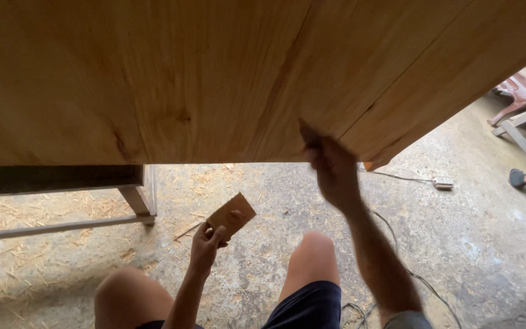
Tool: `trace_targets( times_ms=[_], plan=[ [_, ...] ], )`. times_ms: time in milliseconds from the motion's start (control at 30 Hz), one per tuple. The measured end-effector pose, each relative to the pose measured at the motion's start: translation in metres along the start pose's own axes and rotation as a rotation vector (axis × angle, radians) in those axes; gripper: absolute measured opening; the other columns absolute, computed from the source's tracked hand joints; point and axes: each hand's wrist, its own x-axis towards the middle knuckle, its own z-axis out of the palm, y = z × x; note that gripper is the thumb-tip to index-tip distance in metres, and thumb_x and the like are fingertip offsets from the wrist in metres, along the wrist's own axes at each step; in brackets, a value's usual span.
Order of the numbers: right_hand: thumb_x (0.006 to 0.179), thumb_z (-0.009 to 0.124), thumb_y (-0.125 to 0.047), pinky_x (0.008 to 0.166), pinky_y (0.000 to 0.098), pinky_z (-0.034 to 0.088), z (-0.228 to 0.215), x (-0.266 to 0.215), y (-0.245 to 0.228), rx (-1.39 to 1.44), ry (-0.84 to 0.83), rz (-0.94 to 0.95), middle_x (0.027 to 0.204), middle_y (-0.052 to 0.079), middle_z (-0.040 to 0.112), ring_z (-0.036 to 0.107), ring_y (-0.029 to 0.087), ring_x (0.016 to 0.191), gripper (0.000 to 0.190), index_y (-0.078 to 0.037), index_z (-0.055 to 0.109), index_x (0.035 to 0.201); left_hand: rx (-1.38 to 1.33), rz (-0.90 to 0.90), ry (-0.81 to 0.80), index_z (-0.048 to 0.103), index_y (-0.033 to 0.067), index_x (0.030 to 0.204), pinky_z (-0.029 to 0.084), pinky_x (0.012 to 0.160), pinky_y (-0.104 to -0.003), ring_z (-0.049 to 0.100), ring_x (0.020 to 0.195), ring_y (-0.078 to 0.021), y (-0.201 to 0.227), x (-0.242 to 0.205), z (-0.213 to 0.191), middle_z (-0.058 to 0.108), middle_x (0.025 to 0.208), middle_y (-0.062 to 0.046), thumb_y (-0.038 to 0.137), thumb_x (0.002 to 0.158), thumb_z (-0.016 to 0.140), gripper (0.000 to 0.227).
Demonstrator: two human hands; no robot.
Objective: The person sits on the floor and uses a putty knife to apply wood filler to the underside of a wooden table. They repeatedly scoop filler from a small board and spread it into gaps and imperfections on the wood surface.
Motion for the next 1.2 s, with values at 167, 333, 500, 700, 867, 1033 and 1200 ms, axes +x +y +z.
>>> trace_targets(
  times_ms=[167,333,500,700,867,1033,1200],
  plan=[
    [0.103,0.062,-0.024,0.059,0.0289,0.044,0.055,-0.071,0.043,1.33,-0.073,0.54,0.103,0.013,0.069,0.059,0.014,0.07,0.043,0.007,0.064,0.133,-0.078,0.018,0.074,0.059,-0.0001,0.132,0.061,0.068,-0.034,0.073,0.08,-0.0208,-0.015,-0.001,-0.007,0.075,0.099,-0.016,0.025,0.094,0.07,0.046],
    [0.096,0.071,-0.005,0.059,0.0275,0.045,0.081,-0.113,0.092,1.287,-0.155,0.518,0.107,0.01,0.068,0.058,0.012,0.069,0.024,0.004,0.068,0.117,-0.103,-0.037,0.139,0.057,0.0002,0.132,0.061,0.068,-0.033,0.073,0.082,-0.0199,-0.031,-0.006,-0.014,0.074,0.101,-0.015,0.024,0.095,0.07,0.046],
    [0.095,0.074,0.002,0.056,0.0276,0.048,0.138,-0.148,0.132,0.889,-0.191,0.62,0.09,0.006,0.07,0.06,0.01,0.068,0.004,0.001,0.072,0.098,-0.072,-0.065,0.184,0.059,-0.0029,0.131,0.062,0.069,-0.032,0.071,0.083,-0.0184,-0.034,-0.008,-0.012,0.073,0.102,-0.014,0.023,0.096,0.071,0.046],
    [0.093,0.078,-0.007,0.055,0.0288,0.048,0.175,-0.179,0.171,0.44,-0.304,0.525,0.077,0.007,0.07,0.061,0.011,0.062,0.009,-0.003,0.08,0.1,0.02,-0.061,0.297,0.057,-0.0014,0.134,0.061,0.069,-0.031,0.069,0.081,-0.0174,-0.047,-0.006,-0.013,0.071,0.102,-0.013,0.024,0.096,0.071,0.048],
    [0.085,0.083,-0.019,0.055,0.0317,0.053,0.172,-0.168,0.191,0.163,-0.337,0.303,0.077,0.007,0.076,0.067,0.014,0.058,0.013,-0.008,0.082,0.091,0.061,-0.056,0.35,0.054,-0.0039,0.133,0.062,0.07,-0.032,0.07,0.085,-0.0165,-0.045,0.001,-0.001,0.069,0.106,-0.012,0.023,0.096,0.071,0.049],
    [0.089,0.085,-0.028,0.052,0.0335,0.05,0.178,-0.173,0.196,0.167,-0.467,0.402,0.064,0.006,0.069,0.063,0.017,0.052,0.026,-0.006,0.077,0.079,0.176,-0.096,0.369,0.053,-0.0023,0.135,0.064,0.076,-0.032,0.072,0.089,-0.018,-0.045,-0.014,0.022,0.072,0.108,-0.015,0.024,0.097,0.069,0.048],
    [0.093,0.079,-0.024,0.052,0.0325,0.048,0.174,-0.166,0.199,0.325,-0.33,0.343,0.073,0.008,0.071,0.062,0.016,0.055,0.02,-0.005,0.076,0.091,0.223,-0.094,0.379,0.054,-0.0026,0.135,0.064,0.078,-0.032,0.072,0.089,-0.0187,-0.029,-0.014,0.045,0.071,0.109,-0.016,0.026,0.098,0.07,0.049]
  ],
)
